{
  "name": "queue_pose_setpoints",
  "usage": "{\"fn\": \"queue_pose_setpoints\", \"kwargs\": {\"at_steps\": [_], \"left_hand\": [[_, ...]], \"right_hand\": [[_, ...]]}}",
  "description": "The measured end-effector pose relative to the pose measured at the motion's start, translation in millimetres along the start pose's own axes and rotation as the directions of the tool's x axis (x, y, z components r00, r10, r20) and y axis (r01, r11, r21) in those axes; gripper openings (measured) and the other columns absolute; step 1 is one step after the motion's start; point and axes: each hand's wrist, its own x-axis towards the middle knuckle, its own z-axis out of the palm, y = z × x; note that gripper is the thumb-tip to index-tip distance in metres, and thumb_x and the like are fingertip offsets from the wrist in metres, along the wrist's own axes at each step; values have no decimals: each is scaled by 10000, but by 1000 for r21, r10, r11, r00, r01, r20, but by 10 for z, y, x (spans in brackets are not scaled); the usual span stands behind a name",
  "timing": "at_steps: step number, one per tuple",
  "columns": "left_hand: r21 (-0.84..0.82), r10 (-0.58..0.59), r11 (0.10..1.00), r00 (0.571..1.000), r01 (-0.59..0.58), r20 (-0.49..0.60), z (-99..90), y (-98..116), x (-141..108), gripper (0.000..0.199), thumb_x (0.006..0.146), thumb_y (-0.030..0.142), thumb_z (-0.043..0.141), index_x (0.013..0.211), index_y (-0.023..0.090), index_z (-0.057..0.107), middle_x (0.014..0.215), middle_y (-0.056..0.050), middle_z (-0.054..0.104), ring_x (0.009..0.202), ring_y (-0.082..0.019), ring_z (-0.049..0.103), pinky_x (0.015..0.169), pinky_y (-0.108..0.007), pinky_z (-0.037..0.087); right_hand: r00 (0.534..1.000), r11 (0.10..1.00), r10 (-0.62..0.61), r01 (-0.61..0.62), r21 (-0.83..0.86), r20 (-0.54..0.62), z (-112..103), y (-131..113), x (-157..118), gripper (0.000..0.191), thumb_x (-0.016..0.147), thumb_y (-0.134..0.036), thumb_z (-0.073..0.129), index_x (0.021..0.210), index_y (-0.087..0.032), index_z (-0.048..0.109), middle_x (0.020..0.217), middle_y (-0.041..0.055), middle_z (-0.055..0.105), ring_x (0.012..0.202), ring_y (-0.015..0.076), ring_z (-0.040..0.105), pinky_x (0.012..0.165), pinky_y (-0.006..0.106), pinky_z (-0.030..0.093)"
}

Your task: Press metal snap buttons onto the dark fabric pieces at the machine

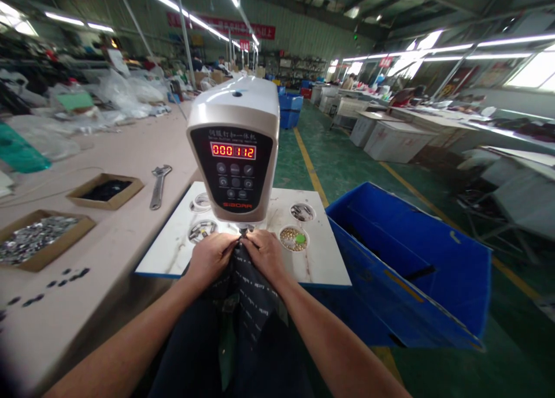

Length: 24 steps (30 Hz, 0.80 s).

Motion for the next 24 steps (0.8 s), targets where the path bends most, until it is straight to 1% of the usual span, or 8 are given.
{"fn": "queue_pose_setpoints", "kwargs": {"at_steps": [3, 7, 11, 14, 16, 19, 22, 24], "left_hand": [[39, 21, 999, 1000, -22, 11, 29, -20, 8, 259, 991, 284, 481, 1106, 238, 709, 1052, -79, 747, 974, -249, 652, 837, -360, 465], [58, 36, 998, 999, -38, 25, 27, -12, 23, 238, 978, 270, 498, 1075, 235, 713, 1048, -79, 748, 985, -245, 658, 843, -347, 470], [51, -4, 999, 1000, 4, -8, 17, 26, -12, 271, 1003, 298, 459, 1117, 232, 696, 1044, -70, 744, 967, -237, 662, 823, -334, 481], [28, -29, 999, 999, 31, -40, 17, 54, -49, 296, 1016, 311, 430, 1130, 218, 687, 1050, -71, 739, 972, -241, 651, 842, -346, 488], [11, -25, 1000, 998, 26, -50, 14, 70, -64, 308, 1023, 312, 411, 1137, 206, 677, 1074, -75, 735, 1002, -244, 640, 889, -364, 486], [-7, -7, 1000, 998, 7, -58, 6, 81, -69, 326, 1029, 344, 402, 1195, 196, 641, 1126, -85, 721, 1059, -249, 625, 953, -386, 476], [-9, 14, 1000, 998, -15, -56, -1, 66, -72, 336, 1008, 413, 461, 1213, 198, 619, 1147, -97, 707, 1084, -268, 616, 960, -401, 474], [-9, 34, 999, 998, -34, -47, -6, 44, -80, 333, 998, 437, 481, 1193, 206, 621, 1146, -96, 704, 1082, -272, 618, 952, -402, 475]], "right_hand": [[1000, 1000, -12, 13, -21, 24, -14, -12, 19, 382, 1030, -456, 482, 809, -226, 691, 809, 40, 688, 814, 203, 616, 785, 329, 415], [999, 999, -22, 23, -24, 41, -42, -37, 21, 333, 1027, -422, 503, 844, -223, 697, 819, 40, 694, 823, 205, 624, 801, 331, 408], [999, 999, 24, -26, 36, 42, -72, -115, -13, 256, 1007, -375, 549, 868, -218, 696, 863, 37, 696, 859, 201, 633, 809, 316, 425], [998, 995, 61, -63, 76, 30, -67, -153, -20, 206, 965, -402, 615, 895, -219, 680, 917, 33, 688, 884, 195, 626, 792, 300, 441], [997, 996, 76, -77, 48, 16, -41, -141, -1, 236, 948, -438, 634, 874, -215, 663, 906, 34, 676, 870, 198, 616, 772, 301, 439], [995, 996, 85, -84, -30, 44, 26, -80, 49, 325, 981, -480, 569, 813, -213, 645, 864, 40, 660, 846, 205, 606, 754, 313, 428], [994, 995, 78, -73, -66, 73, 93, -18, 90, 397, 1005, -517, 509, 780, -217, 636, 842, 45, 656, 851, 216, 611, 762, 325, 427], [996, 994, 81, -78, -73, 42, 116, 1, 99, 410, 993, -544, 519, 758, -222, 618, 824, 42, 657, 843, 219, 613, 775, 330, 429]]}}
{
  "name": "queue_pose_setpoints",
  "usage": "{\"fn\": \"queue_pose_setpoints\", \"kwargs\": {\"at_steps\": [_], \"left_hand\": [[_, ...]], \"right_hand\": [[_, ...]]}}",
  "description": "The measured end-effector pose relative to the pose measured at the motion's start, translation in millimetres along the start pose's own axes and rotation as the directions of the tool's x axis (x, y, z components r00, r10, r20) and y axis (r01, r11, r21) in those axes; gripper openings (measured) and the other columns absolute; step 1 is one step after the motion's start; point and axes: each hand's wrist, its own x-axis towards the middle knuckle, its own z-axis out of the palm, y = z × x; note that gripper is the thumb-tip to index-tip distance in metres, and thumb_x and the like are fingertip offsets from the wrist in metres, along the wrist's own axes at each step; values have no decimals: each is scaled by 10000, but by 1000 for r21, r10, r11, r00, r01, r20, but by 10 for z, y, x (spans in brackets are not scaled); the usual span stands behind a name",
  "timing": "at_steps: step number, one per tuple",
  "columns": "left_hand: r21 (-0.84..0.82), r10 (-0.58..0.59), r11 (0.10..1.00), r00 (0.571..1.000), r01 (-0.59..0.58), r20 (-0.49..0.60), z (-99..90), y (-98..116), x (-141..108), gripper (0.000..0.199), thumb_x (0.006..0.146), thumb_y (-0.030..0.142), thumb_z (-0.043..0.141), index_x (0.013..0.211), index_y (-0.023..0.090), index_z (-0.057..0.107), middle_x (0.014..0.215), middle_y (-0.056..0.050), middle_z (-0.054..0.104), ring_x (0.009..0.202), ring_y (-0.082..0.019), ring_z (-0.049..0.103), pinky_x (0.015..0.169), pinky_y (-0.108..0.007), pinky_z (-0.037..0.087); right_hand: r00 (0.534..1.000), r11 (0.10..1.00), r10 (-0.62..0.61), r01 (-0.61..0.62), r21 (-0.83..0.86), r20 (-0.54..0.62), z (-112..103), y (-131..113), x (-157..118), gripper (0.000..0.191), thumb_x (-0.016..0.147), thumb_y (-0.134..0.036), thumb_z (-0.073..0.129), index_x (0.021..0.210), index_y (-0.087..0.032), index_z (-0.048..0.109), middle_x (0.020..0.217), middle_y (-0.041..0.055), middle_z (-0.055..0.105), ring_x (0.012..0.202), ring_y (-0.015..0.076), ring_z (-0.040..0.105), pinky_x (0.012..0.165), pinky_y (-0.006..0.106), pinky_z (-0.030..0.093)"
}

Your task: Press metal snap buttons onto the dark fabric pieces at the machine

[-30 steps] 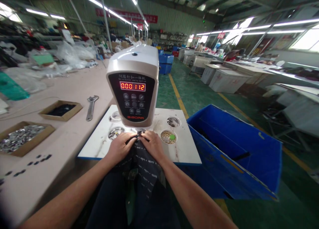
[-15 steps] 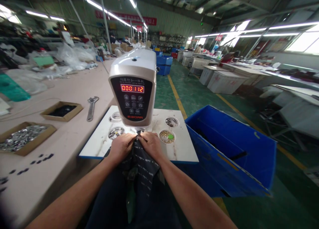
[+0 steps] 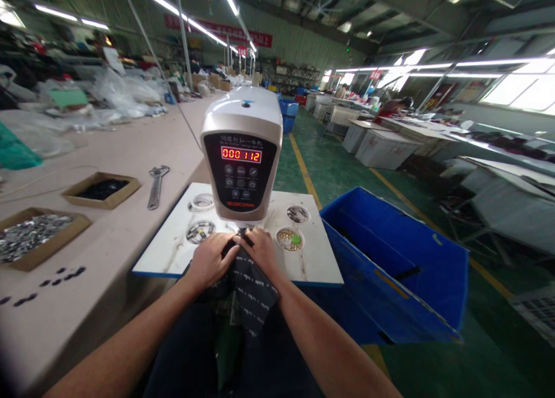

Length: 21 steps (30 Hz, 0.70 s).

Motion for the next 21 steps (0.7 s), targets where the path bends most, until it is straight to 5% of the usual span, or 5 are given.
{"fn": "queue_pose_setpoints", "kwargs": {"at_steps": [21], "left_hand": [[108, 51, 993, 999, -50, -4, 168, -150, -36, 287, 1035, 293, 423, 991, 202, 692, 983, -73, 720, 918, -218, 625, 818, -351, 440]], "right_hand": [[980, 990, 23, -50, -135, -200, 130, -274, -73, 344, 1026, -388, 480, 742, -224, 584, 764, 73, 660, 840, 239, 627, 872, 365, 413]]}}
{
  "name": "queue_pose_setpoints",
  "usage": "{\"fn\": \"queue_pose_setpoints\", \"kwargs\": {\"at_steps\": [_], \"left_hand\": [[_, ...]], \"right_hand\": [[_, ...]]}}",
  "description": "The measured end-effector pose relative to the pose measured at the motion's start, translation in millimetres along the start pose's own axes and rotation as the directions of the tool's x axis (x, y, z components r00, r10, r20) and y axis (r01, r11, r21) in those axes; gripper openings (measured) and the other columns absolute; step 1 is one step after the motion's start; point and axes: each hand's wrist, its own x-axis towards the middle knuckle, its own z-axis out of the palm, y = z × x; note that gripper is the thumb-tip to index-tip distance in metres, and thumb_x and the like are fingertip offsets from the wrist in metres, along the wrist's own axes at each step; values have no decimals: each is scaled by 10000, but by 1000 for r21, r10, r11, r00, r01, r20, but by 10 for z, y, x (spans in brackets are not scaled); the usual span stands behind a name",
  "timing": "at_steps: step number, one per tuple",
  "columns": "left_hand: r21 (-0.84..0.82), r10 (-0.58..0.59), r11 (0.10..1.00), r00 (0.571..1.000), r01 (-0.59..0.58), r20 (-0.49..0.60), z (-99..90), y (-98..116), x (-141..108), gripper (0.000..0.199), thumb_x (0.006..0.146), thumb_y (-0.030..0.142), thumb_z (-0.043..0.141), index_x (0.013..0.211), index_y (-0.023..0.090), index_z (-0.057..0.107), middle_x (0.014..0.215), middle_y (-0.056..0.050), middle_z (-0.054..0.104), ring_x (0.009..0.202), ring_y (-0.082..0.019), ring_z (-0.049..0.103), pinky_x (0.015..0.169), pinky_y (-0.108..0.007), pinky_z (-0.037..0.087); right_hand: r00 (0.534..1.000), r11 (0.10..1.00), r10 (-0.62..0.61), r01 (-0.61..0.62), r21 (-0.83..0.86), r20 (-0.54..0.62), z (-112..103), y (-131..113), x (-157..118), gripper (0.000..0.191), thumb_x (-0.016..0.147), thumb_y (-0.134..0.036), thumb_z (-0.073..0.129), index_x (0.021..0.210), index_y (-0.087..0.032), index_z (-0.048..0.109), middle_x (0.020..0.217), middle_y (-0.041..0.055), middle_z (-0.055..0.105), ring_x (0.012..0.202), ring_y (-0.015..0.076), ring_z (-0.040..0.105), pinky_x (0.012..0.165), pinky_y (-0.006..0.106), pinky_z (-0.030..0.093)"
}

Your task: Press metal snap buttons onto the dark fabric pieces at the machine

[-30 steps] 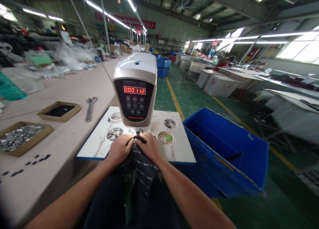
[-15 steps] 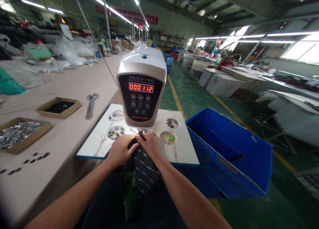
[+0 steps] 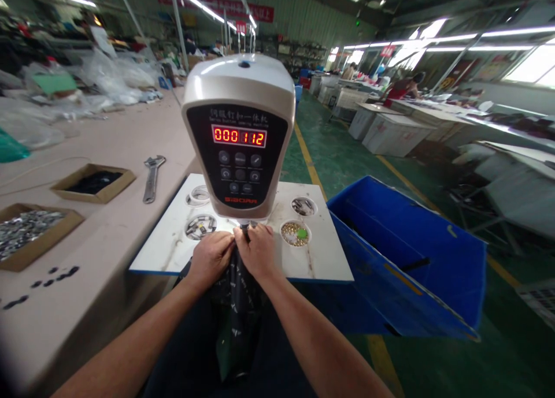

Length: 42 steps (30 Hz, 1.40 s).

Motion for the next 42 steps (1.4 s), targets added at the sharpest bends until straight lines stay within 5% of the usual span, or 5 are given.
{"fn": "queue_pose_setpoints", "kwargs": {"at_steps": [7, 19, 30, 35, 42], "left_hand": [[28, 1, 1000, 1000, -1, -9, 12, 14, 8, 242, 1022, 278, 468, 1002, 200, 695, 989, -61, 719, 900, -214, 624, 798, -345, 425], [111, 26, 993, 1000, -28, 17, -8, 15, 40, 183, 993, 254, 520, 929, 207, 684, 927, -52, 703, 879, -220, 605, 754, -352, 378], [32, -23, 999, 1000, 23, 3, -46, -24, -28, 213, 1004, 268, 489, 949, 201, 683, 949, -60, 704, 902, -223, 622, 809, -347, 427], [-31, -43, 999, 999, 42, -28, -128, 8, -119, 246, 993, 257, 520, 1178, 206, 673, 1059, -65, 722, 986, -236, 643, 861, -364, 464], [-105, -56, 993, 997, 50, -56, -249, 96, -294, 266, 998, 248, 497, 1188, 231, 682, 1102, -59, 714, 1012, -224, 644, 885, -362, 511]], "right_hand": [[1000, 986, 20, -18, -167, 15, 75, -62, -12, 375, 1061, -337, 386, 816, -172, 618, 827, 102, 689, 868, 243, 633, 853, 348, 412], [995, 979, 67, -51, -198, 73, 53, -128, 26, 339, 1046, -291, 442, 815, -161, 654, 827, 122, 708, 877, 266, 652, 843, 353, 425], [993, 980, 87, -99, 172, 80, -55, -56, 9, 163, 942, -331, 643, 1014, -217, 735, 1050, 67, 734, 1070, 229, 643, 990, 351, 439], [999, 969, 35, -44, 242, 41, -135, -33, -145, 233, 913, -328, 680, 1127, -244, 715, 1108, 54, 715, 1094, 218, 629, 1002, 364, 462], [1000, 968, -18, 20, 252, -8, -183, -34, -368, 261, 975, -313, 604, 1214, -287, 706, 1258, 44, 687, 1218, 206, 594, 1090, 392, 425]]}}
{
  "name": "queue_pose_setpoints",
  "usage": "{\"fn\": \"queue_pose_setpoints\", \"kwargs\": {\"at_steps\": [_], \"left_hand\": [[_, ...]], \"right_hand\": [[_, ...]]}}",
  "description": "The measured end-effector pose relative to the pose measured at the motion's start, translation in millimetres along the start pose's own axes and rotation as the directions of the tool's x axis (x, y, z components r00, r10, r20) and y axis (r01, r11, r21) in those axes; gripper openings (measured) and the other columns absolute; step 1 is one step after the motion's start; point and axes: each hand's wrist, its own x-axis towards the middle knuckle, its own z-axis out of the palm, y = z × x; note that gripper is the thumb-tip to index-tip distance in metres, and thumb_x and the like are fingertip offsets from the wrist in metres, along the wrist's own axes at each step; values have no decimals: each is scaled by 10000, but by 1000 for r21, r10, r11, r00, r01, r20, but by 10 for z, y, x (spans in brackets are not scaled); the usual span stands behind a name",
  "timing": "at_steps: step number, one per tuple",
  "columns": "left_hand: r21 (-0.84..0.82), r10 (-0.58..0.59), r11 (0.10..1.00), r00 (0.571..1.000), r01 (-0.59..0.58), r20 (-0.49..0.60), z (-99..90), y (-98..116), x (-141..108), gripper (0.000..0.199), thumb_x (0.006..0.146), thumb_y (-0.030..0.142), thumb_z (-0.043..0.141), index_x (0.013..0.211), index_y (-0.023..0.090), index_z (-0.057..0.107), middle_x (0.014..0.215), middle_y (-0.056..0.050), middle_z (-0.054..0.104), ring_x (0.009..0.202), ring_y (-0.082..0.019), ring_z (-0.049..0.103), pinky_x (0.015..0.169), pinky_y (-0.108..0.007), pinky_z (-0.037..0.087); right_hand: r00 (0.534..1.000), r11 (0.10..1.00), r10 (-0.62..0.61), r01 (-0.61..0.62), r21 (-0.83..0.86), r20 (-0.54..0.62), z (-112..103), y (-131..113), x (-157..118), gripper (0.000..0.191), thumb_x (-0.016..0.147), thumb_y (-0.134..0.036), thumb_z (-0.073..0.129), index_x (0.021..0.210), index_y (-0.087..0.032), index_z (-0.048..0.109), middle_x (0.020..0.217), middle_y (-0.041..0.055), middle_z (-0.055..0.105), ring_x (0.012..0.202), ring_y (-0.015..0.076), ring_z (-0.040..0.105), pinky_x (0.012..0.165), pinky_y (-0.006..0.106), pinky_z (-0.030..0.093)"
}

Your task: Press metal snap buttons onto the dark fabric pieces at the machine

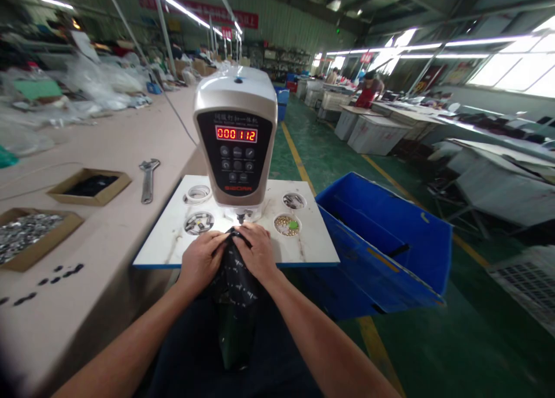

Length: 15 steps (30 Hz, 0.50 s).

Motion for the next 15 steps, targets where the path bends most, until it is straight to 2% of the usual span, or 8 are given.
{"fn": "queue_pose_setpoints", "kwargs": {"at_steps": [7, 11, 13, 14, 15], "left_hand": [[-47, -62, 997, 994, 58, -87, -129, 150, -38, 255, 990, 237, 492, 1157, 226, 685, 1172, -82, 677, 1086, -225, 630, 954, -378, 531], [-215, -104, 973, 991, 85, -79, -341, 288, -304, 266, 967, 254, 515, 1181, 220, 668, 1208, -103, 648, 1147, -234, 612, 1026, -410, 498], [-332, -185, 928, 983, 170, -16, -467, 338, -544, 353, 916, 309, 603, 1257, 225, 632, 1277, -113, 627, 1198, -260, 593, 1075, -450, 462], [-394, -253, 883, 966, 255, 57, -526, 353, -675, 449, 875, 355, 663, 1304, 234, 607, 1319, -114, 618, 1216, -277, 588, 1090, -470, 447], [-466, -326, 806, 931, 365, 166, -581, 363, -803, 564, 834, 408, 712, 1355, 239, 575, 1355, -118, 613, 1225, -292, 591, 1094, -482, 442]], "right_hand": [[986, 987, -157, 156, -33, -56, -168, -175, 16, 213, 978, -273, 606, 1138, -255, 745, 1180, 61, 730, 1154, 216, 620, 1021, 413, 449], [977, 978, -208, 208, 0, -46, -360, -426, -149, 161, 947, -262, 648, 1069, -247, 752, 1141, 64, 740, 1122, 223, 633, 991, 430, 459], [974, 973, -226, 226, 40, -7, -450, -567, -300, 142, 927, -248, 667, 1041, -258, 751, 1112, 58, 746, 1100, 223, 641, 972, 431, 464], [973, 972, -228, 227, 68, 16, -482, -634, -379, 138, 917, -238, 674, 1029, -263, 750, 1096, 54, 748, 1082, 222, 646, 957, 427, 468], [974, 970, -225, 221, 100, 32, -503, -695, -456, 134, 907, -227, 680, 1017, -264, 749, 1076, 51, 751, 1059, 218, 653, 941, 420, 473]]}}
